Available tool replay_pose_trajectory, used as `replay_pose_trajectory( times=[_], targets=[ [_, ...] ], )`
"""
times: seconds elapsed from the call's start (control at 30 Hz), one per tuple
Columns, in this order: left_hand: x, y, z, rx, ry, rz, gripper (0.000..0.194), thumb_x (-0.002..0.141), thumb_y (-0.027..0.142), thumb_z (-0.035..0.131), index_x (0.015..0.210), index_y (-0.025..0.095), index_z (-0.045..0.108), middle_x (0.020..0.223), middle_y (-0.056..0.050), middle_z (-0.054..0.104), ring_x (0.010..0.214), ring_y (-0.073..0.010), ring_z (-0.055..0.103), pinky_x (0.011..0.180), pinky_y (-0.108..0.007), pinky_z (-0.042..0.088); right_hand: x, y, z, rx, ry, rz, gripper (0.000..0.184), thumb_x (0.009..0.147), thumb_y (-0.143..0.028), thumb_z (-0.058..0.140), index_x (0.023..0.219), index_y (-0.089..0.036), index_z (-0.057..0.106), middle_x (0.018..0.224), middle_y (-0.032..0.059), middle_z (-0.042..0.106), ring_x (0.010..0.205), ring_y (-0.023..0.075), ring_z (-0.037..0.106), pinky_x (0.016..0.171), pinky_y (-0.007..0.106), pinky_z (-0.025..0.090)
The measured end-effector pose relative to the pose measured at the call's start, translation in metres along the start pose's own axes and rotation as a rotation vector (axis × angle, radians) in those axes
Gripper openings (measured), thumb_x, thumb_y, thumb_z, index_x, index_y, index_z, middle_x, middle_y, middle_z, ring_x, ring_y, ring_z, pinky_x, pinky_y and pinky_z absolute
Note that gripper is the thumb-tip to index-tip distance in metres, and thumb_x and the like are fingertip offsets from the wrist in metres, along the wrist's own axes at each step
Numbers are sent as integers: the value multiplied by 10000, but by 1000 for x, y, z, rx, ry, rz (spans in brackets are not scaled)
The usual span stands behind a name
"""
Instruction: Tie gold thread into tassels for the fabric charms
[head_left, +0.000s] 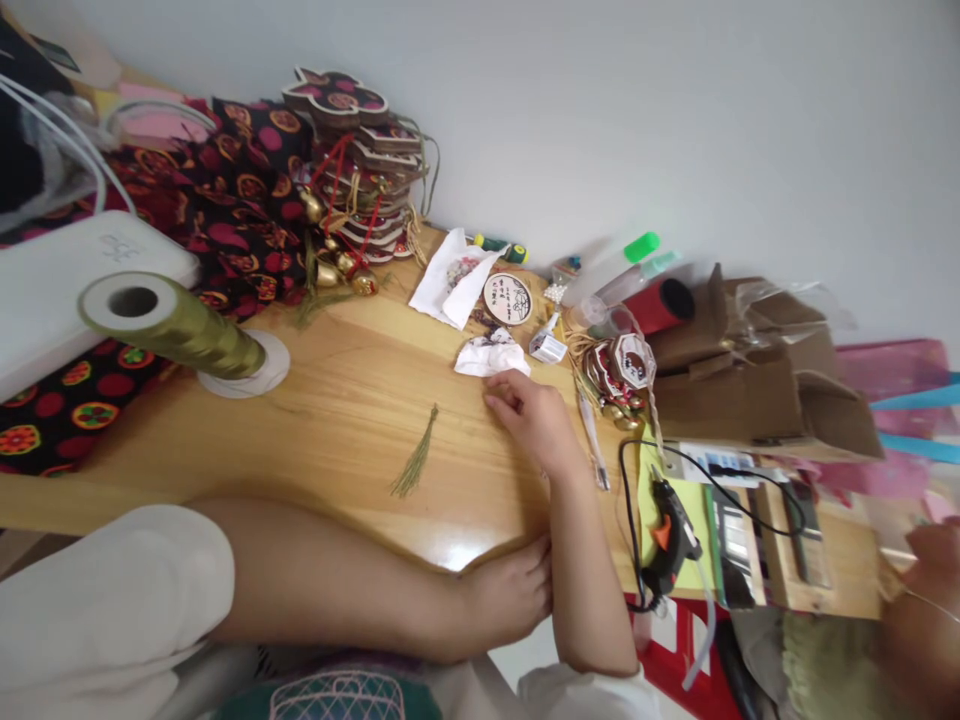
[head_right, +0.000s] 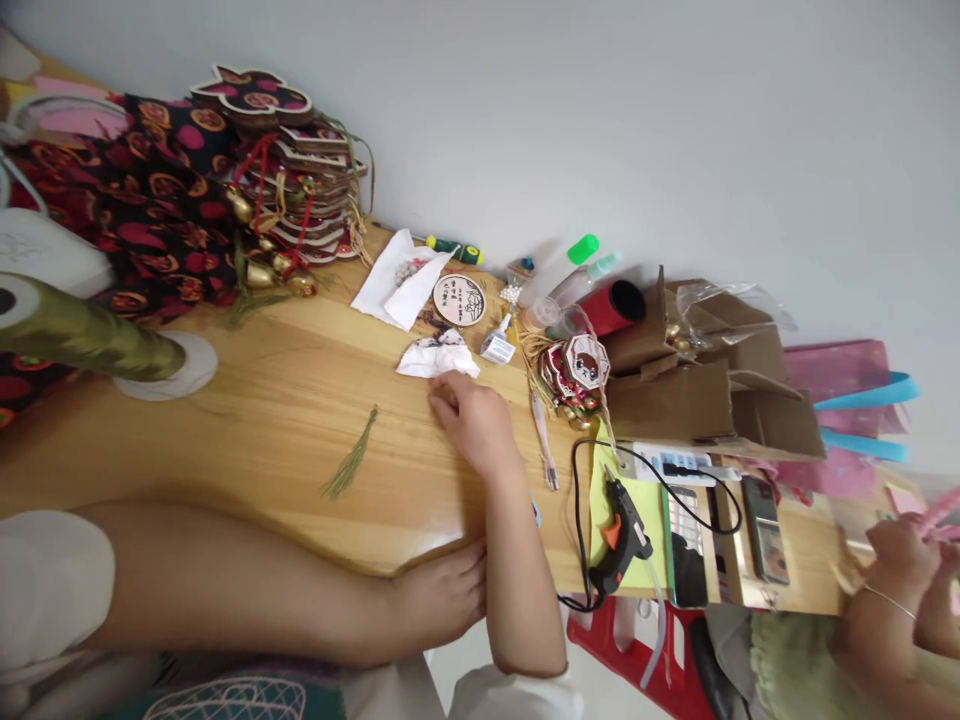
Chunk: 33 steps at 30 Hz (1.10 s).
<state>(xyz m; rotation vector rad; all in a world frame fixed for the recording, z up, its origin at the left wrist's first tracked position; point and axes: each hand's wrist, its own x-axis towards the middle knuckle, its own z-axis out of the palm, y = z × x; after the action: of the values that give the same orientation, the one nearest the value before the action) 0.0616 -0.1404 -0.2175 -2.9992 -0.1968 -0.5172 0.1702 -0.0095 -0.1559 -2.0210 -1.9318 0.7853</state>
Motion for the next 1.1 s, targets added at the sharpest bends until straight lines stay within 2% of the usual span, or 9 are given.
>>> replay_pose_trajectory(
  times=[0.23,0.37,0.53,0.67,0.87,1.1],
  targets=[
    [1,1,2,-6,-9,8,467,933,193,384,1258,353,678,1367,76,642,1340,-165,525,1223,-392,361,4,2,4,-36,29,10,113,869,-205,586,933,-196,680,711,6,673,631,152,571,630,240,368],
    [1,4,8,-15,-28,41,456,935,201,414,1334,288,616,1403,55,616,1346,-182,520,1227,-443,334,5,-1,3,-78,19,11,103,880,-185,568,882,-195,670,718,18,669,631,157,557,629,246,354],
    [2,4,7,-34,-66,61,449,949,212,405,1348,263,604,1430,17,594,1361,-195,504,1234,-465,290,4,-7,0,-138,-23,-3,120,886,-152,539,842,-187,645,732,46,654,656,176,542,631,268,313],
    [1,4,4,-26,-105,70,416,952,215,433,1302,280,649,1402,16,617,1360,-204,503,1235,-461,271,-5,-1,-7,-111,-80,-44,104,887,-156,539,824,-189,614,694,13,621,623,151,518,616,253,310],
    [-1,7,6,-23,-115,77,420,981,248,398,1327,265,635,1423,1,595,1361,-218,502,1209,-443,285,-28,9,-19,-21,-206,-108,103,890,-172,553,812,-179,620,613,-39,576,563,111,505,586,215,345],
    [0,10,9,-35,-123,63,423,978,242,414,1351,255,613,1432,-24,585,1366,-221,496,1207,-452,274,-25,8,-14,-37,-224,-44,100,821,-100,615,767,-166,667,606,-28,608,571,111,520,575,222,328]
  ],
)
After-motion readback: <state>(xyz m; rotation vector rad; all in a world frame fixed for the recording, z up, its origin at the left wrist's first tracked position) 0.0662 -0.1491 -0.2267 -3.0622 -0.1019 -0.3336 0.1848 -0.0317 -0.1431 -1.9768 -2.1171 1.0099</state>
